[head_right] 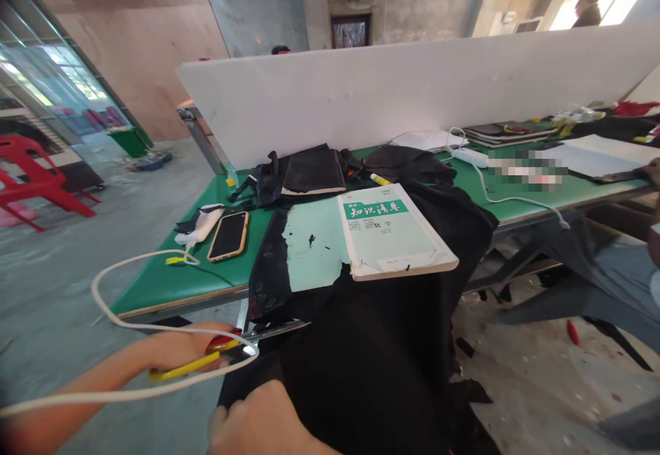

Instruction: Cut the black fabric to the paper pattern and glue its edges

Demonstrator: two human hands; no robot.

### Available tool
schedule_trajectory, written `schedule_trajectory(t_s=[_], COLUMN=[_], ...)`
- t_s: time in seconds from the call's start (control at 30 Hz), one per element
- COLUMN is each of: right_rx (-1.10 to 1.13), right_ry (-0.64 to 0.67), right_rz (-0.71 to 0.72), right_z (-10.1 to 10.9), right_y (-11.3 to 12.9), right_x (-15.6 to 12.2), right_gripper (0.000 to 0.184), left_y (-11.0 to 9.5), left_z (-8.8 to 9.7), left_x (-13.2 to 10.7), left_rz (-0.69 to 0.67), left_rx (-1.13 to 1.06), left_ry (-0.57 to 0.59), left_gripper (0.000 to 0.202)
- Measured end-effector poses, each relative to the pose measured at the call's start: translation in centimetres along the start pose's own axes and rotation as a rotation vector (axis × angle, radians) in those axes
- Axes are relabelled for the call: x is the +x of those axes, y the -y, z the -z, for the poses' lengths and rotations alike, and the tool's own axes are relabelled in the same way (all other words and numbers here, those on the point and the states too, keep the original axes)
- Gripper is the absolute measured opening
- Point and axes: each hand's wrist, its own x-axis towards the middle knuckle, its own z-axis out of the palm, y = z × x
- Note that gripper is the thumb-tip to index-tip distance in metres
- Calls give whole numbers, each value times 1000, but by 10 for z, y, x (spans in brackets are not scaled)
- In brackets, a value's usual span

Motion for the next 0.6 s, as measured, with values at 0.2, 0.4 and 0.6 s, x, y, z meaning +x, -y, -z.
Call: schedule_trajectory(t_s=[0.2, 0.4, 0.6], right_rx=[46, 23, 4], right_ry=[53, 29, 18], right_rz=[-4, 42, 103], right_z=[11, 8, 4], right_y=[1, 5, 7], right_x=[2, 0, 1], right_gripper=[23, 25, 24], left_y=[3, 5, -10], left_z=[4, 10, 17], left_x=[-4, 3, 6], left_rz=[-43, 0, 1], left_rx=[-153, -171, -180], left_ry=[163, 192, 221], left_gripper=[57, 68, 53])
